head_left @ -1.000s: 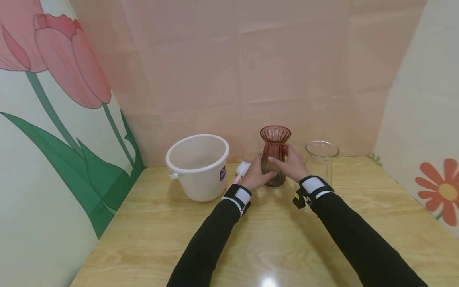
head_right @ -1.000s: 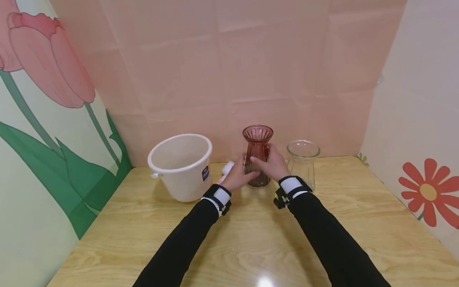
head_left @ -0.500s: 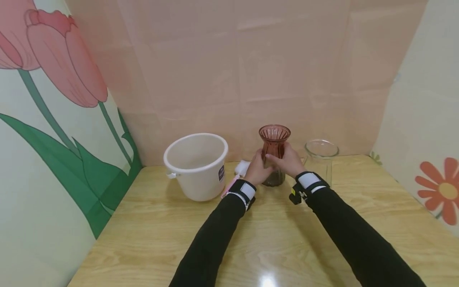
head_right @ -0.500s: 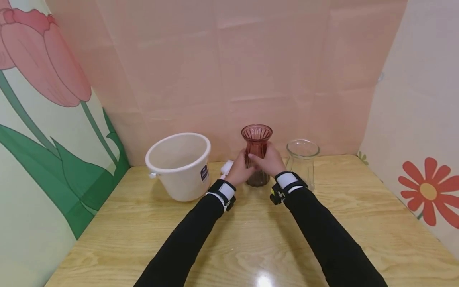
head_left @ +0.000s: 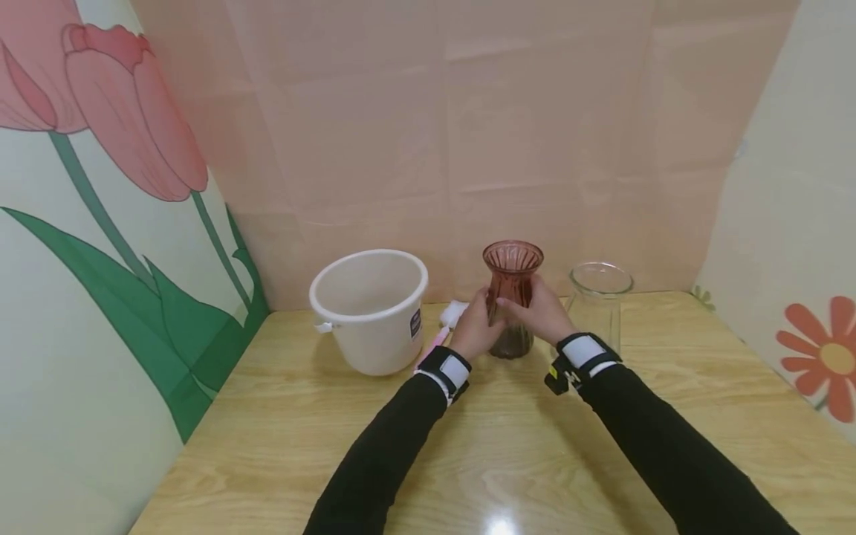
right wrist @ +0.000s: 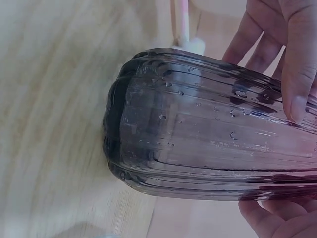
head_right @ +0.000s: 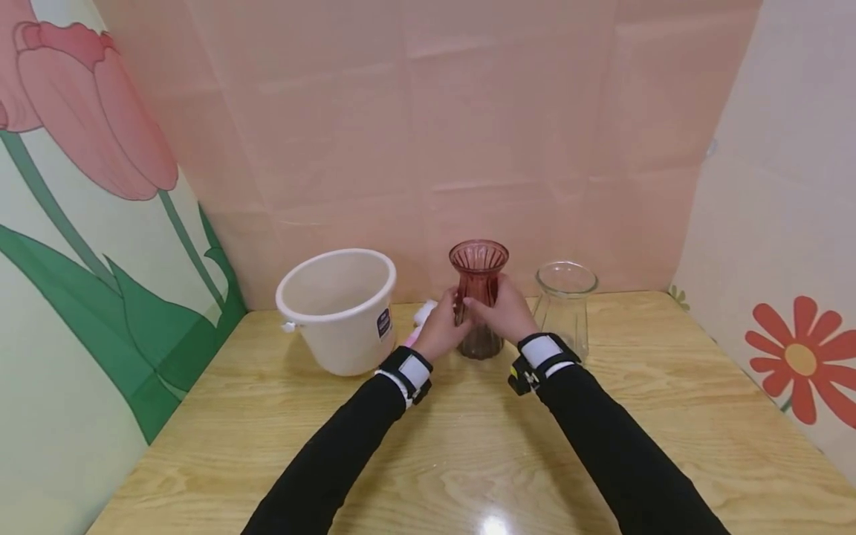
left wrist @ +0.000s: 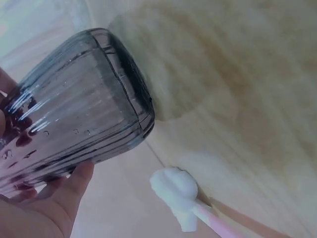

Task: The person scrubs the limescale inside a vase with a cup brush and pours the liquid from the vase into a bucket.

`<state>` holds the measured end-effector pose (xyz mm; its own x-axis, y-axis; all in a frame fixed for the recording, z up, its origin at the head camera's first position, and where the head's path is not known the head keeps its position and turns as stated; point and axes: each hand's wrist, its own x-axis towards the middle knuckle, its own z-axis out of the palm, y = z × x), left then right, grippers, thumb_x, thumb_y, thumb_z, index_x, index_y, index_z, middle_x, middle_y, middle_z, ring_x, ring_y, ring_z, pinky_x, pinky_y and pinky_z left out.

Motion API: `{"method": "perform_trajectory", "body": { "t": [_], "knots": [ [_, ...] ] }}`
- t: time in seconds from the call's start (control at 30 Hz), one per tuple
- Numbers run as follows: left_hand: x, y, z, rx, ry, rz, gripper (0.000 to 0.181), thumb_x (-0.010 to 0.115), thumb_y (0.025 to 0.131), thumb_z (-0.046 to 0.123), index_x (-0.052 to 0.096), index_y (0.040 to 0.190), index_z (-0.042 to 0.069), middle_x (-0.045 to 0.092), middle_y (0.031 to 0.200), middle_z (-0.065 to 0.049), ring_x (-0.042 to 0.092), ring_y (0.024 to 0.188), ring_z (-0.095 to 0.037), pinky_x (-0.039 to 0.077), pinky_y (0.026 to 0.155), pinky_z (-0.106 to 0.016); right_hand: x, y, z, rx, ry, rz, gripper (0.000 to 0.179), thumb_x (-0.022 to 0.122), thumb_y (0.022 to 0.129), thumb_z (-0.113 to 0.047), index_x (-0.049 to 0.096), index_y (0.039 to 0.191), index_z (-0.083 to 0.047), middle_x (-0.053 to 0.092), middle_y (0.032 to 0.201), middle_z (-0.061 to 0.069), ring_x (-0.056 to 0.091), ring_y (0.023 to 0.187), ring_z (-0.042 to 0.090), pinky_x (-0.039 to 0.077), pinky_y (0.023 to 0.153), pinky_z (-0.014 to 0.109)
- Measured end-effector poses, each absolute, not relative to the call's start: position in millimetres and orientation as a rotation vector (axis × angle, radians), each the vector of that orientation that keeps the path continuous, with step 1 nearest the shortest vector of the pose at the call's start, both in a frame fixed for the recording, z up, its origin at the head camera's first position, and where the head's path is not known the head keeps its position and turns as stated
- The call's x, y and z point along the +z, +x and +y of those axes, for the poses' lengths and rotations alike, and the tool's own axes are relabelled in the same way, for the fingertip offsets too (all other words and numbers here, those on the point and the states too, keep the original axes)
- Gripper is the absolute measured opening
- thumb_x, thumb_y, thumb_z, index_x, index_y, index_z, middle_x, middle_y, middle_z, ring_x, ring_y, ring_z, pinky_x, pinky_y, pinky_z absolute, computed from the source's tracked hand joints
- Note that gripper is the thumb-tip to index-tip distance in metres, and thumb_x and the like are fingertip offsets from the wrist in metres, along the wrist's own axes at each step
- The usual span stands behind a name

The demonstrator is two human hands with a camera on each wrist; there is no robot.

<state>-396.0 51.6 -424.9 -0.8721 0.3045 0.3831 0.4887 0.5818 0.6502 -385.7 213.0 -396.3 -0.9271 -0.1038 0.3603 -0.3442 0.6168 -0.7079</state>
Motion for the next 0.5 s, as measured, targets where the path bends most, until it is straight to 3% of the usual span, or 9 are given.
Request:
{"method": "perform_trajectory", "body": {
  "t": [0.5],
  "knots": [
    [-429, -355, 34, -0.987, -0.737, -2.599, 0.068, 0.071, 0.090, 0.033, 0.036, 0.142, 0.006, 0.051, 0.137, -0.011, 0.051, 0.123, -0.020, 0.041, 0.101, -0.031, -402, -349, 204, 1.137, 0.395, -2.579, 0.093, 0.069, 0.085, -0.054, 0.025, 0.147, 0.000, 0.045, 0.137, 0.031, 0.049, 0.120, 0.045, 0.040, 0.096, 0.059]
  ]
}}
